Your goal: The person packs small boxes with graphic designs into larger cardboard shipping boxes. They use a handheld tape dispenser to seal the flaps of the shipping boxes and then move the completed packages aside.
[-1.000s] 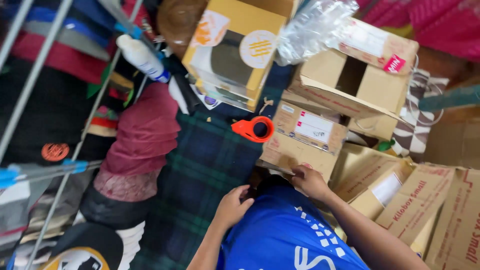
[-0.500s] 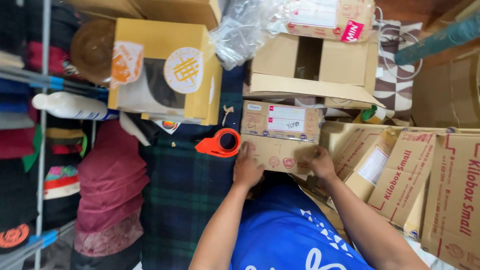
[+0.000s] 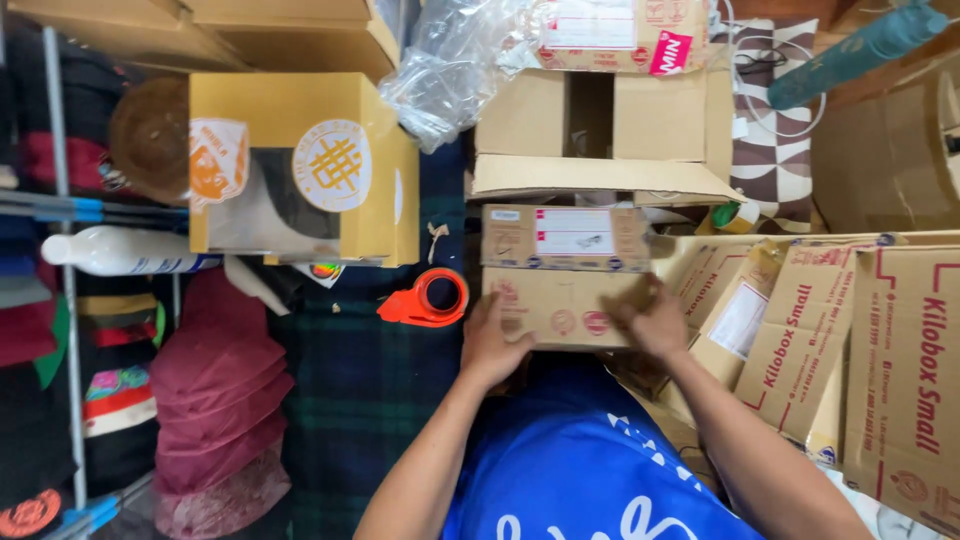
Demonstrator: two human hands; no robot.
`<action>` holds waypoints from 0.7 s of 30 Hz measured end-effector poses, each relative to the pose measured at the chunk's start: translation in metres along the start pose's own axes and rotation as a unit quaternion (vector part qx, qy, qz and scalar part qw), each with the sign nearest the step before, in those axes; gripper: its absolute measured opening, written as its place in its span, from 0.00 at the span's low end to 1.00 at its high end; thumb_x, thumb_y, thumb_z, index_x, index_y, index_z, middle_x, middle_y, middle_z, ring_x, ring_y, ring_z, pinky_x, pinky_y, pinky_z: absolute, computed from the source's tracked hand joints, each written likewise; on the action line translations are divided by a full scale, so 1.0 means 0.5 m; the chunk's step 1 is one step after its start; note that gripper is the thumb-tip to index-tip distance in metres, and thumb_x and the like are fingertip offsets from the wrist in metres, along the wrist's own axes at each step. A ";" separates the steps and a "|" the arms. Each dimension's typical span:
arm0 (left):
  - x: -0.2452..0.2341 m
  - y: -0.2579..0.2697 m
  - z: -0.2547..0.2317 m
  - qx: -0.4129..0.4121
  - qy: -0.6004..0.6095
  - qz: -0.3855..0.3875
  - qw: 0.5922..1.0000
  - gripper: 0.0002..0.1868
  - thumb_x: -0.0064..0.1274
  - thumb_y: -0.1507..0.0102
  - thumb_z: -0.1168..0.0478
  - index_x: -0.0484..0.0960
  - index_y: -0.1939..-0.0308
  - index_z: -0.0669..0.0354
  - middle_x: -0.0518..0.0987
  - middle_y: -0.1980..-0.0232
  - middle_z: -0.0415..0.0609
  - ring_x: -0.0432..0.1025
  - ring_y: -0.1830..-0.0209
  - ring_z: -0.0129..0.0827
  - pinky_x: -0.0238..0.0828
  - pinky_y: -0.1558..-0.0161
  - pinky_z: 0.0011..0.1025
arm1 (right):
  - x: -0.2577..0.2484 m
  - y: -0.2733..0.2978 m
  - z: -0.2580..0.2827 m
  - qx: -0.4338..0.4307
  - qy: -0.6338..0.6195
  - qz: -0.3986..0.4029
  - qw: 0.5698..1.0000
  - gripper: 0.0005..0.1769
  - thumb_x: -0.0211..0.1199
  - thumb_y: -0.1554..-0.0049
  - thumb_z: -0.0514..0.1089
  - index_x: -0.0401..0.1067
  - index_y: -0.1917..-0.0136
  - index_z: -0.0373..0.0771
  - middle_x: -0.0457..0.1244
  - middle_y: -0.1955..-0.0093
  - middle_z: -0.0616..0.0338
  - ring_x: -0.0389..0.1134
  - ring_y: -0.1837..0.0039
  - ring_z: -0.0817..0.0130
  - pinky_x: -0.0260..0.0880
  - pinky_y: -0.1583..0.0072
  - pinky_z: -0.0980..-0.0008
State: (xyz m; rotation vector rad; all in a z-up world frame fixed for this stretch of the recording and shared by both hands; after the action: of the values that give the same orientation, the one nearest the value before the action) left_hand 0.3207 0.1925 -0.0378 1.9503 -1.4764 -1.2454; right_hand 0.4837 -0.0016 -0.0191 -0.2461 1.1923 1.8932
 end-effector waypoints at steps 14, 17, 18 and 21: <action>-0.230 0.627 -0.141 0.290 -0.030 -0.530 0.797 0.33 0.50 0.41 0.36 0.79 0.46 0.58 0.80 0.59 0.48 0.74 0.64 0.42 0.74 0.60 0.37 | -0.300 0.174 0.091 -0.223 -0.040 0.087 0.970 0.23 0.67 0.46 0.35 0.76 0.36 0.32 0.64 0.67 0.45 0.61 0.68 0.62 0.55 0.71 0.66; -0.220 0.739 -0.056 0.243 -0.019 -0.595 0.766 0.30 0.51 0.42 0.35 0.81 0.49 0.54 0.81 0.63 0.50 0.75 0.71 0.35 0.75 0.65 0.29 | -0.276 0.215 0.139 -0.262 -0.012 0.116 0.958 0.20 0.67 0.46 0.39 0.75 0.41 0.33 0.60 0.75 0.48 0.52 0.76 0.64 0.44 0.75 0.66; -0.204 0.769 -0.016 0.218 -0.053 -0.586 0.779 0.34 0.57 0.45 0.34 0.80 0.45 0.52 0.83 0.59 0.49 0.77 0.67 0.33 0.76 0.61 0.25 | -0.267 0.215 0.150 -0.265 -0.012 0.134 0.955 0.18 0.64 0.44 0.41 0.73 0.41 0.33 0.60 0.75 0.45 0.50 0.80 0.60 0.42 0.78 0.63; -0.144 0.849 0.133 0.096 -0.053 -0.574 0.812 0.39 0.53 0.48 0.35 0.78 0.38 0.48 0.82 0.48 0.43 0.81 0.53 0.29 0.72 0.53 0.30 | -0.212 0.297 0.266 -0.410 0.063 0.164 0.895 0.21 0.68 0.53 0.40 0.77 0.45 0.40 0.47 0.75 0.67 0.42 0.75 0.80 0.33 0.72 0.75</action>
State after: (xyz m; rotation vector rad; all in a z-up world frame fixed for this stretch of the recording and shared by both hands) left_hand 0.0244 0.1156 0.2726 3.0998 -0.2932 -1.6516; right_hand 0.4723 0.0213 0.2051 -0.6580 0.4490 2.6406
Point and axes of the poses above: each hand's wrist, its own y-axis away from the middle knuckle, its own x-axis out of the palm, z = x × y, the point moved 2 cm from there along -y, towards the middle knuckle
